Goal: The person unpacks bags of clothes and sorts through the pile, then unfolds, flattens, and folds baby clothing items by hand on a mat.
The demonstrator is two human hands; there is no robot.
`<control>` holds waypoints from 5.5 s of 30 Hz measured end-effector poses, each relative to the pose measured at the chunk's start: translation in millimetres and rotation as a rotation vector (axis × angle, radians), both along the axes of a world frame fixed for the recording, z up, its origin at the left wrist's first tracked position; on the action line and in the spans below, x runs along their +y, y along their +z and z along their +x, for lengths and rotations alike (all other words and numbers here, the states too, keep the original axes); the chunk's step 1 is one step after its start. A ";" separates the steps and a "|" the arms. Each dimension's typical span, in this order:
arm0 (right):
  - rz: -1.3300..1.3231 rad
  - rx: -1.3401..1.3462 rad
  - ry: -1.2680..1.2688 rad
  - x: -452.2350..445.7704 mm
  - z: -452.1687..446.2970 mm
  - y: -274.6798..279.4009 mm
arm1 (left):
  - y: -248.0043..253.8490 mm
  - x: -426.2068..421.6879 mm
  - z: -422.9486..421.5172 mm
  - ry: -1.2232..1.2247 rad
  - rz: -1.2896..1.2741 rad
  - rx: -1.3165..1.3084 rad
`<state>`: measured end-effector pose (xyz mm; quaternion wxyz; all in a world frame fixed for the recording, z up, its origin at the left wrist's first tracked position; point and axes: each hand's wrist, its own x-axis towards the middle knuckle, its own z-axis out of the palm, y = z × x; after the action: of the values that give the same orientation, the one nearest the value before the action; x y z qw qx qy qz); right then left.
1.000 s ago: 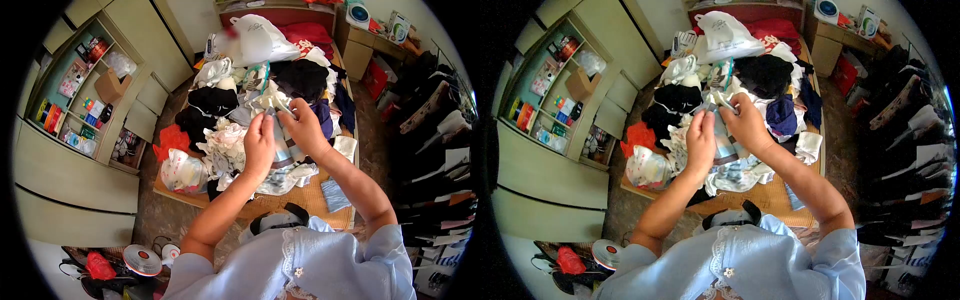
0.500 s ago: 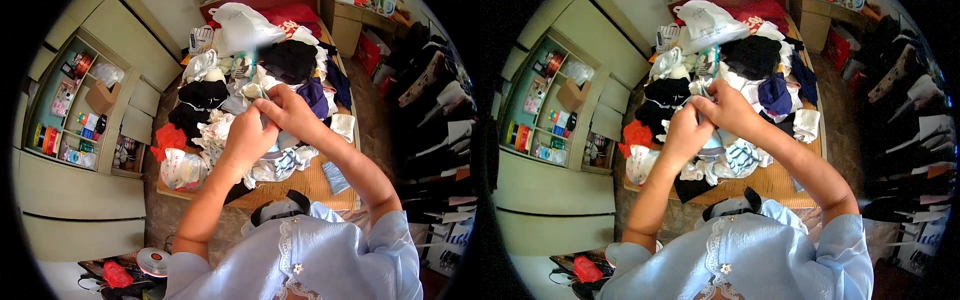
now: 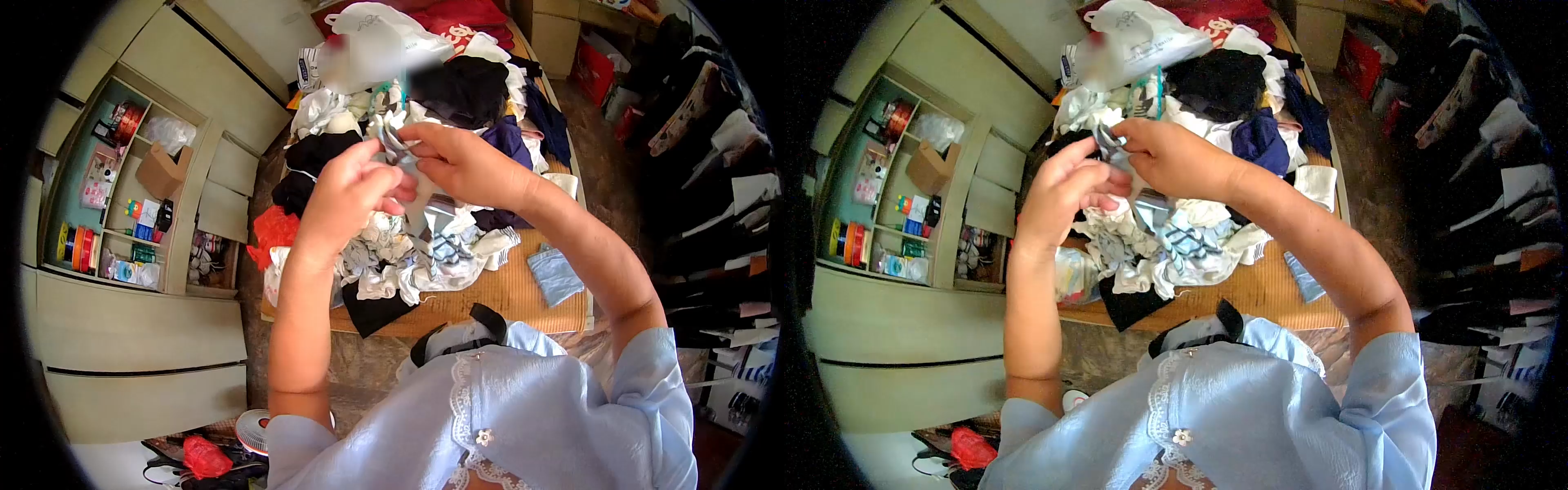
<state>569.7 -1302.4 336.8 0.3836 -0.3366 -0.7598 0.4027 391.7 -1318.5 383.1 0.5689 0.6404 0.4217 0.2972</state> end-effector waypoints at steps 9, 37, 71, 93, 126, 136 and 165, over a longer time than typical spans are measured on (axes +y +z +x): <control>0.098 -0.044 0.080 -6.2 -0.3 10.2 | -2.6 -0.5 9.3 0.058 -0.012 -0.234; 0.060 0.173 -0.088 -63.3 27.8 -125.2 | 52.9 -0.6 2.6 -0.167 0.527 0.447; -0.317 -0.078 -0.077 -111.0 8.6 -172.0 | 43.3 40.1 -110.4 0.149 0.551 0.384; -0.658 -0.121 0.252 -136.5 95.8 -210.8 | -7.1 1.1 -47.4 -0.568 0.365 -0.174; -0.891 -0.412 -1.222 -251.1 119.2 -551.4 | -507.8 -149.8 -63.5 -0.902 0.381 0.855; -1.352 -0.421 -1.258 -223.6 115.3 -535.3 | -508.2 -112.0 16.5 -1.029 -0.048 0.959; -1.149 0.787 -1.514 -211.6 96.0 -556.0 | -591.3 -10.5 155.7 -0.247 0.354 0.998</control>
<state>665.8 -1514.0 -219.3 0.5397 -0.7043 0.1386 0.4399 547.4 -1329.0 -208.2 0.2139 0.8344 0.5059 -0.0454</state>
